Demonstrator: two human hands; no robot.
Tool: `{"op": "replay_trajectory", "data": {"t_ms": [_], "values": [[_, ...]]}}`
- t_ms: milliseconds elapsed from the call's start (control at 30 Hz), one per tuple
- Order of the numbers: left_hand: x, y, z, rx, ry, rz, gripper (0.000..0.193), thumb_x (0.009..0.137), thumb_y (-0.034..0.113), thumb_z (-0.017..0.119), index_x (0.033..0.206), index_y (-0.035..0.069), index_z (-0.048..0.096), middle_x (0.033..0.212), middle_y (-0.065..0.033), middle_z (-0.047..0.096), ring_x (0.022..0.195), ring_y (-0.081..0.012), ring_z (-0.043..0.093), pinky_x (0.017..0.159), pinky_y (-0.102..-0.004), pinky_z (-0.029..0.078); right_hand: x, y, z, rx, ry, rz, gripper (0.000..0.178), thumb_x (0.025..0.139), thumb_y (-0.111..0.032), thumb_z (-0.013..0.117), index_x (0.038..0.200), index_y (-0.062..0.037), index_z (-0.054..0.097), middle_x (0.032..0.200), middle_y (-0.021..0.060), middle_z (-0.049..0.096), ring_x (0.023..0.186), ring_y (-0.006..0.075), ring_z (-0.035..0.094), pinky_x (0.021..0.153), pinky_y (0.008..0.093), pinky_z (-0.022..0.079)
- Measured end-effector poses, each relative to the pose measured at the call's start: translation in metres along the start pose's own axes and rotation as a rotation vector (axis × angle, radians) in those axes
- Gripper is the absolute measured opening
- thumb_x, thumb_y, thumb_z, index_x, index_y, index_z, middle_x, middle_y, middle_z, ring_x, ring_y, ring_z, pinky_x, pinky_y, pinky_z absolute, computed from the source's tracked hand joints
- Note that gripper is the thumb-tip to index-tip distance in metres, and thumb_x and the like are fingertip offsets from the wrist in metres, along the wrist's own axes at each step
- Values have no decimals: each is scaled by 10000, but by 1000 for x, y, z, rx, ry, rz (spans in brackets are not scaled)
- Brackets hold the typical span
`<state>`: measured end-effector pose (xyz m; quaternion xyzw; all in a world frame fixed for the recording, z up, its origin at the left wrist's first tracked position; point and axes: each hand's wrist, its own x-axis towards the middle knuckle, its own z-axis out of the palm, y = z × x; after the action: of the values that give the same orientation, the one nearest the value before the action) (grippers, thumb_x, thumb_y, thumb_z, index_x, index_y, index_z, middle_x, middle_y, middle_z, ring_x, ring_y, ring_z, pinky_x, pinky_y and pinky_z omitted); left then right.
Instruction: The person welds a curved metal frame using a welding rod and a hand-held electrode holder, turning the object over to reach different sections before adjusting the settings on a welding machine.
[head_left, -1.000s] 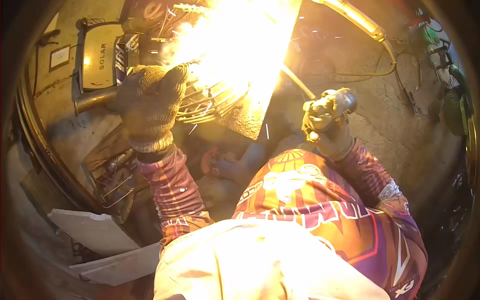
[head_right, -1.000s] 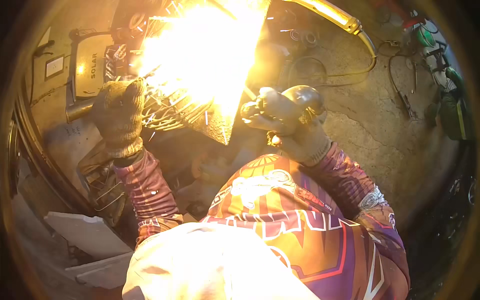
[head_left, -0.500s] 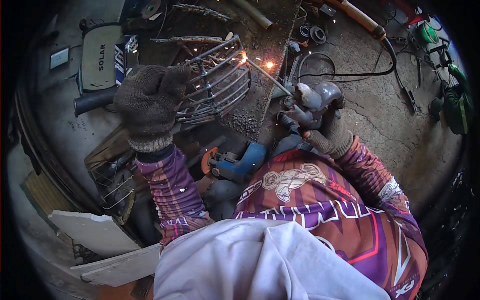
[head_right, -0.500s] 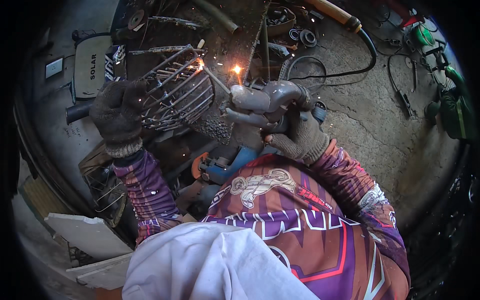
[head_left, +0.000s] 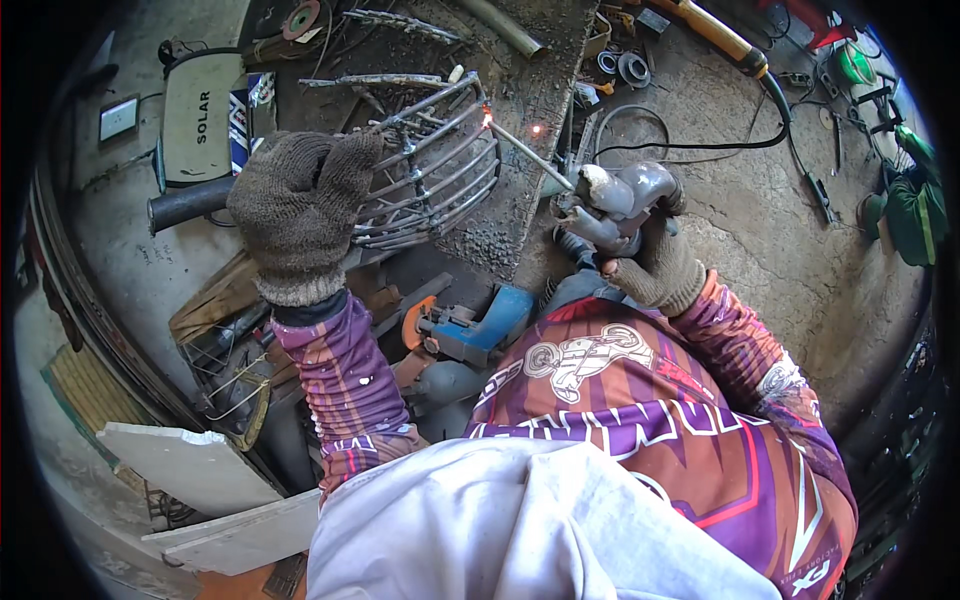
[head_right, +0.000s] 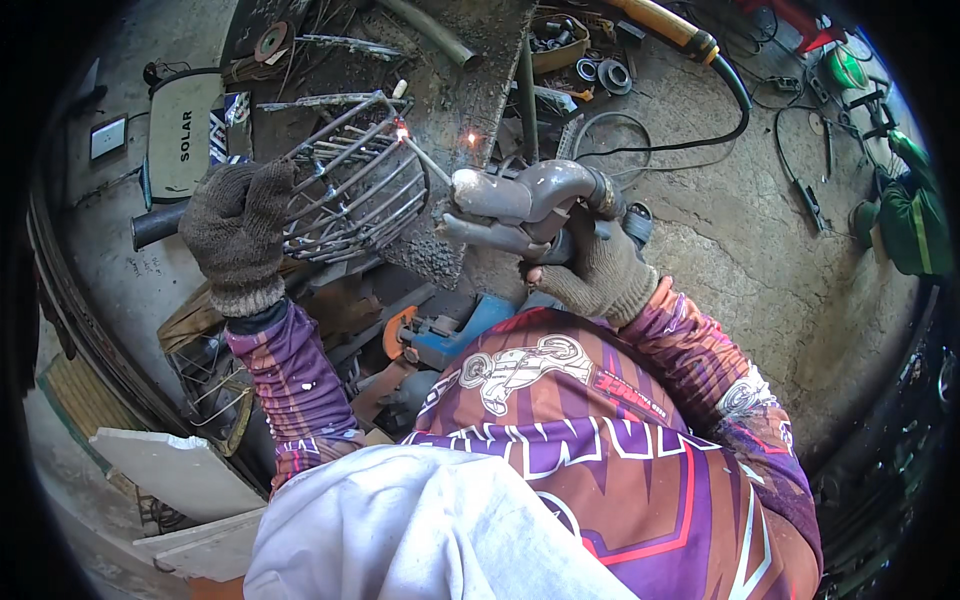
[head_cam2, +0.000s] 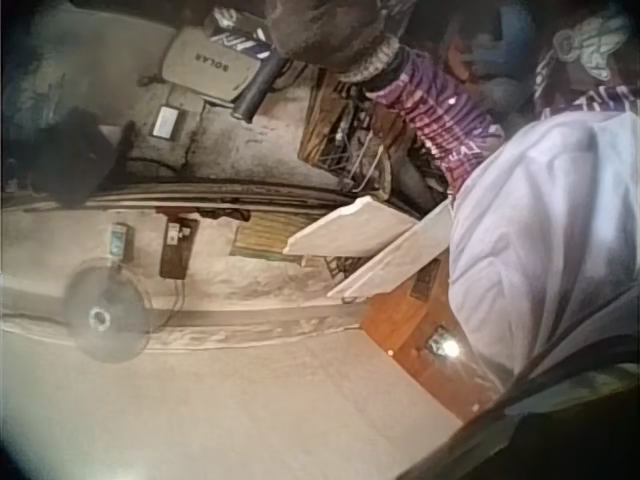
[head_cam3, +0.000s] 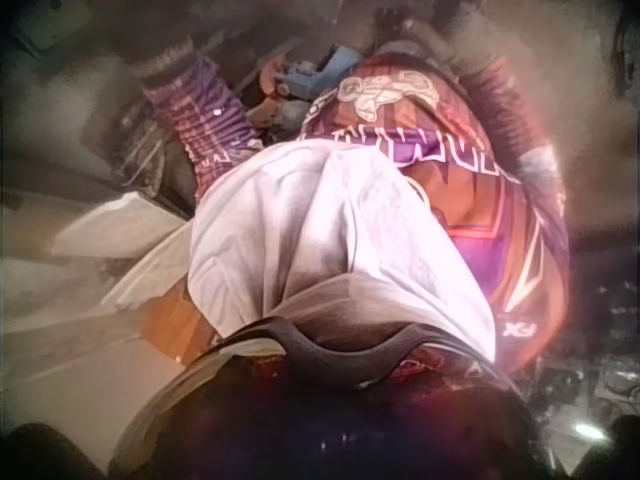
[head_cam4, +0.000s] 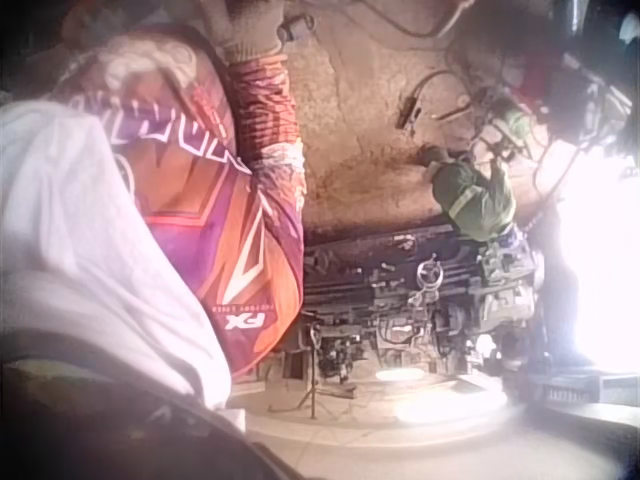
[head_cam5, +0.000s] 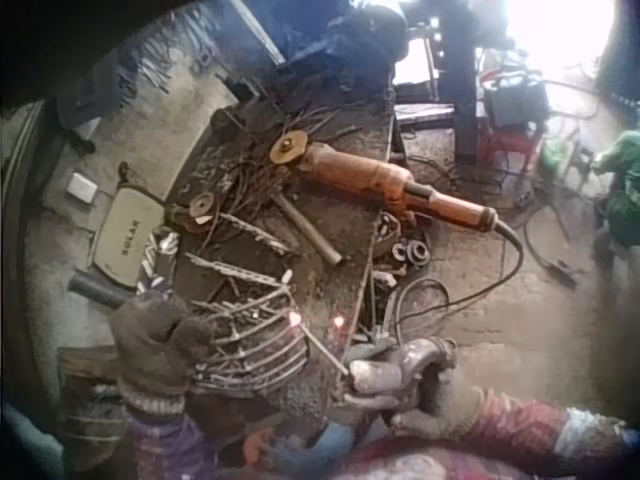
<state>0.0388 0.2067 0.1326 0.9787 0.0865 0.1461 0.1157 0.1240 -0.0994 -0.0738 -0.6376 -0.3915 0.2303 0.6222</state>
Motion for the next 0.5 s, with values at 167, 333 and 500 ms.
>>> {"op": "replay_trajectory", "data": {"t_ms": [167,333,500], "values": [[-33,-57,5,379,-15,-30,213,950,195,596,1058,15,632,927,-101,678,808,-202,659,710,-345,554,1,-11,8,62,-42,17,257,718,-194,754,963,-166,680,1074,100,612,964,273,609,843,468,473],[-4,-16,-3,316,-105,-7,253,948,271,641,896,28,690,850,-58,709,769,-170,680,626,-319,526,-14,16,10,-311,-53,-155,353,817,-289,702,1114,-134,590,1095,85,591,927,226,596,793,400,489],[0,6,3,-340,-4,-220,163,910,147,699,833,4,695,782,-64,680,737,-166,654,633,-325,503,-20,12,6,197,-82,165,708,859,-348,743,1403,-67,388,1149,82,554,1007,161,566,837,320,489]]}}
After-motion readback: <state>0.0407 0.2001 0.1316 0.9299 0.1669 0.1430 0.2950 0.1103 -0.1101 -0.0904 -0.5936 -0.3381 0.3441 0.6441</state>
